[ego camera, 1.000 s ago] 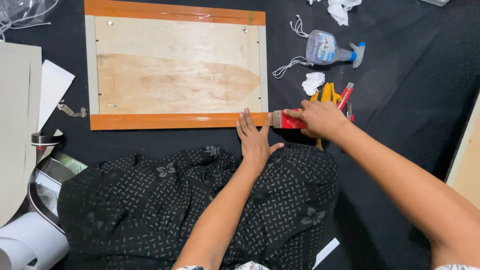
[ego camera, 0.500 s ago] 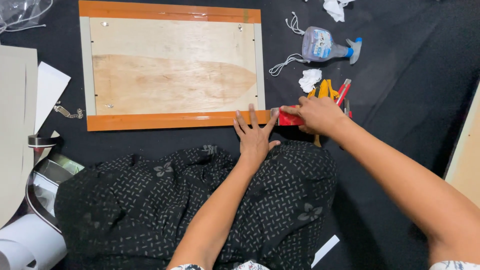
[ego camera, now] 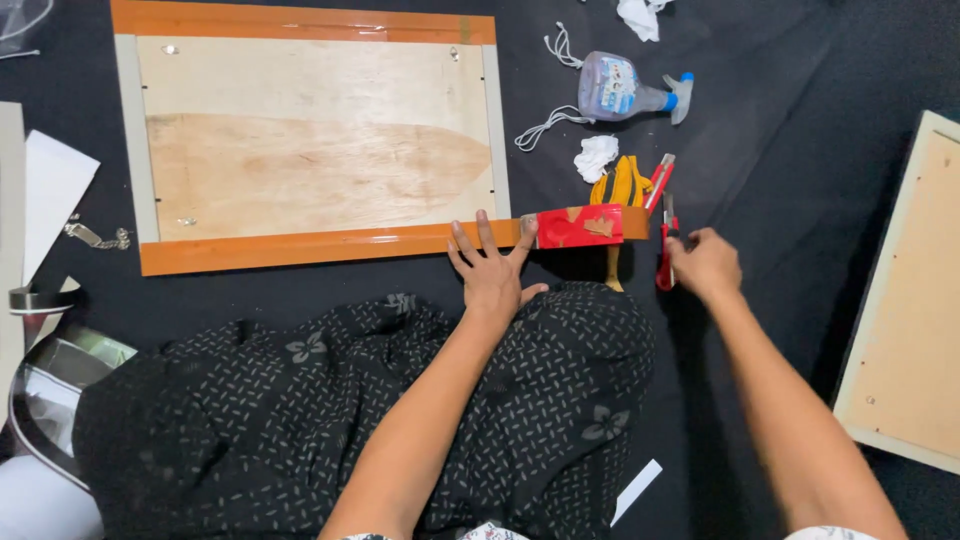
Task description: Applying adhesive tape to the edges of a wooden picture frame and smoothing it down.
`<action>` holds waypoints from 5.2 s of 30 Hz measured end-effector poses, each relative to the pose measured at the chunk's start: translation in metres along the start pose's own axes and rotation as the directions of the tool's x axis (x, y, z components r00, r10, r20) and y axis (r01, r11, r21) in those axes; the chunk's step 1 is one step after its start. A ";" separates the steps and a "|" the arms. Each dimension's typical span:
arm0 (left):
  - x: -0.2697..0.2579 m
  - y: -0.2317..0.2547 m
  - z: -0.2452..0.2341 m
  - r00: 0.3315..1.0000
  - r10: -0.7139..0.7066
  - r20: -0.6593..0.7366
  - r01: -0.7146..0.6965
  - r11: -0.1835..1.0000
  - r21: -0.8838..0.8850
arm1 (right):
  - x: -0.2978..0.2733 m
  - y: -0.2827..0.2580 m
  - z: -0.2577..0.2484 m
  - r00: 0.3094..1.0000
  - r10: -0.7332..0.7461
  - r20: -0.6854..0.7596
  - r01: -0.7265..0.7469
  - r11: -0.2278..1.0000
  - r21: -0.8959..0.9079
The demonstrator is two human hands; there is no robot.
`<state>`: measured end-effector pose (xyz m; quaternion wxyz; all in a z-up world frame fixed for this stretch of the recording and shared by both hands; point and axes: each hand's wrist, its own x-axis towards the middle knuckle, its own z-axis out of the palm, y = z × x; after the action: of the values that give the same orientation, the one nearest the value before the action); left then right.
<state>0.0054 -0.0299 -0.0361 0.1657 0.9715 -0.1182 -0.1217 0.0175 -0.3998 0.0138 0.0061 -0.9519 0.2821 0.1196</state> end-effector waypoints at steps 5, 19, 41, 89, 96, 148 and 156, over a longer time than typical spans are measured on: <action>-0.004 0.000 -0.004 1.000 0.007 -0.009 -0.007 1.000 0.000 | -0.019 -0.003 0.036 0.999 0.043 -0.003 -0.042 0.984 0.173; -0.003 0.003 0.001 0.997 0.005 -0.080 -0.003 1.000 0.020 | -0.124 -0.154 -0.122 0.880 -0.099 -0.465 0.449 0.493 0.745; 0.012 0.009 0.024 0.994 -0.096 0.052 0.099 0.992 -0.075 | -0.180 -0.303 -0.126 0.834 -0.264 0.485 0.210 0.964 0.164; 0.003 0.004 0.004 0.999 -0.034 -0.006 0.033 0.998 -0.050 | -0.091 -0.220 -0.152 0.978 -0.203 0.040 0.179 0.925 0.334; -0.002 0.003 0.003 0.999 -0.014 -0.051 0.015 1.000 0.024 | -0.121 -0.179 -0.149 0.785 -0.602 -0.149 0.612 0.790 0.033; -0.001 -0.074 -0.069 0.985 0.120 0.124 -0.114 0.992 -0.056 | -0.160 -0.315 -0.125 0.963 -0.252 -0.099 0.133 0.123 0.983; -0.044 -0.159 -0.083 0.953 -0.082 0.291 0.066 0.996 0.064 | -0.197 -0.349 0.007 0.582 -0.613 0.534 0.639 0.751 0.166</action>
<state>0.0163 0.1519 -0.0074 0.1155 0.9506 -0.1082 -0.2671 0.0440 -0.0001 0.0335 0.1088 -0.9109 -0.0885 0.3880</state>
